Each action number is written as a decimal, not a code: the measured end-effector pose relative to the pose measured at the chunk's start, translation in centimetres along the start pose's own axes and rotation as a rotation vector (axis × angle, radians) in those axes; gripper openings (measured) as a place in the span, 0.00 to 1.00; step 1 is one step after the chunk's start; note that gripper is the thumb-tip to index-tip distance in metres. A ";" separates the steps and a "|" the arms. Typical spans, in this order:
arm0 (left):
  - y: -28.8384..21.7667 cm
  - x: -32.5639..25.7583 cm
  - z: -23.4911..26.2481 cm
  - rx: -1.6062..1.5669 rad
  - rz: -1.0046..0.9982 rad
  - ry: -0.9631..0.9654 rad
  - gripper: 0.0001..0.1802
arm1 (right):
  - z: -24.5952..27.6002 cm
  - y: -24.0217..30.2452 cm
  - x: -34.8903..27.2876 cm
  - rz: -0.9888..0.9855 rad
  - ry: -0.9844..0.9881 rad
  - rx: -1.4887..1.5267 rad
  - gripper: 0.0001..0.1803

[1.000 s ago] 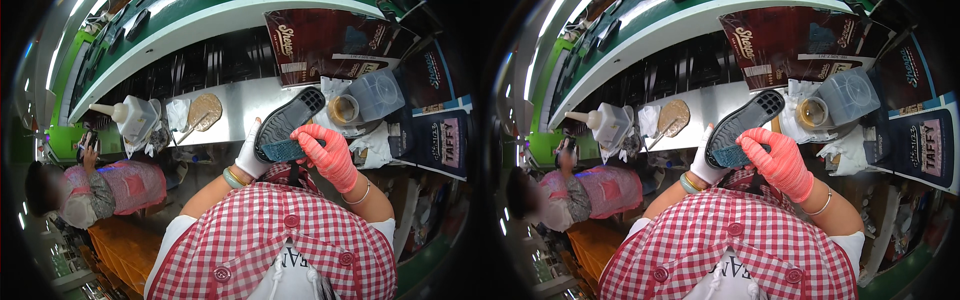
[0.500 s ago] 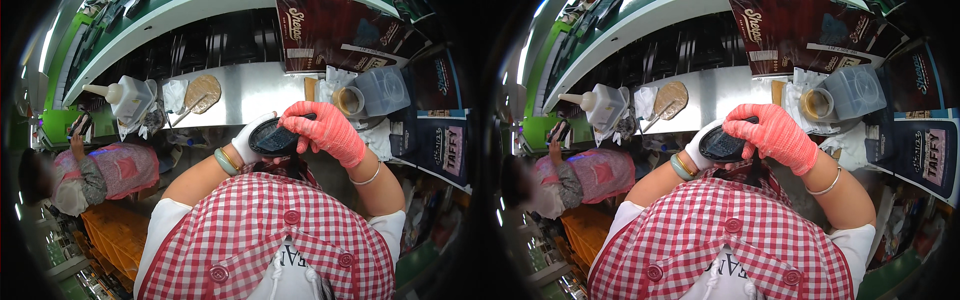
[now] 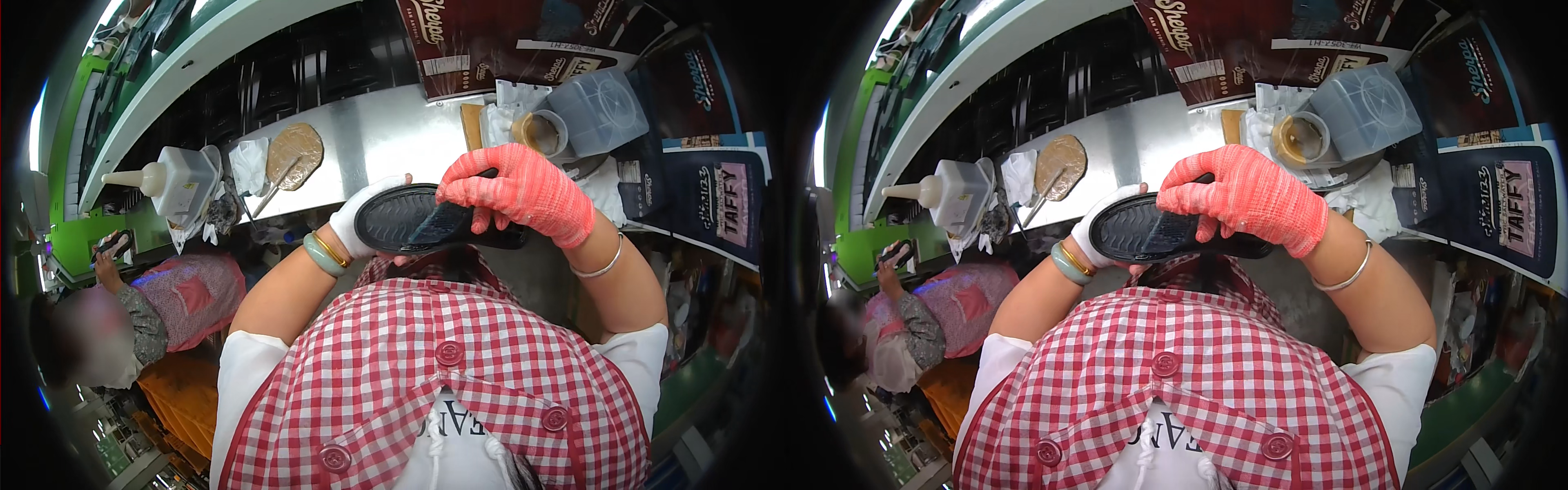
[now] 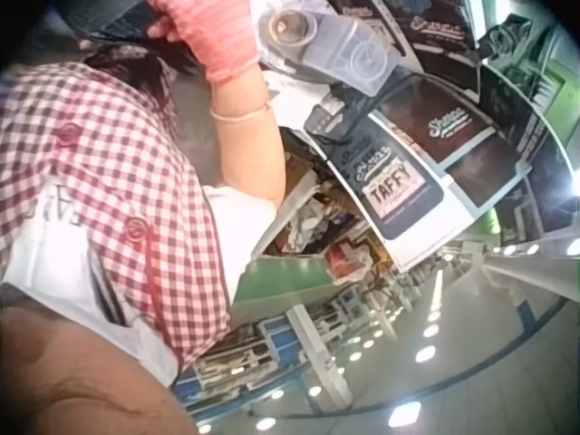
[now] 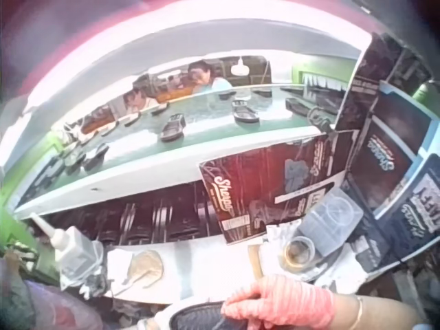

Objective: The person scrubs the bottom of a black shoe insole using a blue scrubbing pad. They repeatedly dip the pad into a container of liquid and scrub the insole's surface, then place the insole on a green conveyor belt. The person repeats this process for multiple insoles.

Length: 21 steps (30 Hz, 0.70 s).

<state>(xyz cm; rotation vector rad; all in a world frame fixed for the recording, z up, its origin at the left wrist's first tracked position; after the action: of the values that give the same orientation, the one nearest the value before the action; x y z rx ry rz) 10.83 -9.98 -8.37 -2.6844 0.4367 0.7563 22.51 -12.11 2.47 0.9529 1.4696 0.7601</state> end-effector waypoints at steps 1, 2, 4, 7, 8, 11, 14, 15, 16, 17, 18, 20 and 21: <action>0.1 0.1 0.2 0.055 0.011 -0.018 0.31 | 0.1 0.1 -0.1 0.000 -0.002 -0.007 0.12; -0.1 0.1 0.1 0.103 0.002 0.004 0.31 | 0.3 0.1 -0.3 -0.001 -0.005 -0.014 0.12; -0.4 0.1 1.2 0.104 0.002 -0.087 0.30 | 0.5 0.4 -0.5 0.015 -0.003 -0.040 0.11; -0.9 0.1 1.6 0.101 -0.017 -0.101 0.28 | 1.0 0.7 -1.0 0.028 -0.005 -0.090 0.12; -0.8 -0.1 3.0 0.068 -0.010 -0.225 0.29 | 1.3 0.6 -1.1 0.026 -0.009 -0.106 0.12; -0.6 -0.2 0.0 0.137 0.006 0.122 0.31 | 2.3 0.2 -1.6 0.032 -0.033 -0.125 0.12; -0.2 -0.2 1.1 0.127 0.030 0.097 0.32 | 3.5 -0.8 -2.2 0.043 -0.057 -0.084 0.13; -0.2 -0.3 1.4 0.142 0.026 0.097 0.32 | 4.1 -1.4 -2.5 0.019 -0.079 -0.066 0.13; -0.4 -0.2 2.3 0.118 0.000 0.025 0.32 | 4.8 -1.7 -2.7 0.004 -0.100 -0.057 0.13; -0.7 -0.2 3.3 0.114 -0.034 -0.056 0.33 | 5.3 -2.1 -2.9 -0.008 -0.124 -0.043 0.13; -0.8 -0.3 4.5 0.070 -0.036 -0.170 0.34 | 5.5 -2.4 -3.2 -0.015 -0.145 -0.035 0.14; -1.1 -0.1 3.9 0.088 -0.074 -0.123 0.34 | 5.8 -2.8 -3.4 -0.006 -0.201 0.008 0.12; -0.8 -0.1 4.1 0.040 -0.047 -0.170 0.33 | 4.9 -1.8 -3.2 0.118 -0.163 0.095 0.11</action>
<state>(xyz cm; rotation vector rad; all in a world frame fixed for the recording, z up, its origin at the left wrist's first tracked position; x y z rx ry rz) 9.20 -7.64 -11.48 -2.5580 0.3421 0.9418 27.09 -16.11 1.74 1.1548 1.3255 0.6858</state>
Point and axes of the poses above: each hand's wrist, its own x-axis towards the middle knuckle, its own z-axis out of the back of the hand, y = z × x, the point moved 10 cm from there along x, towards the middle knuckle, and after that the axes turned 9 degrees about x, right-handed, at the moved point
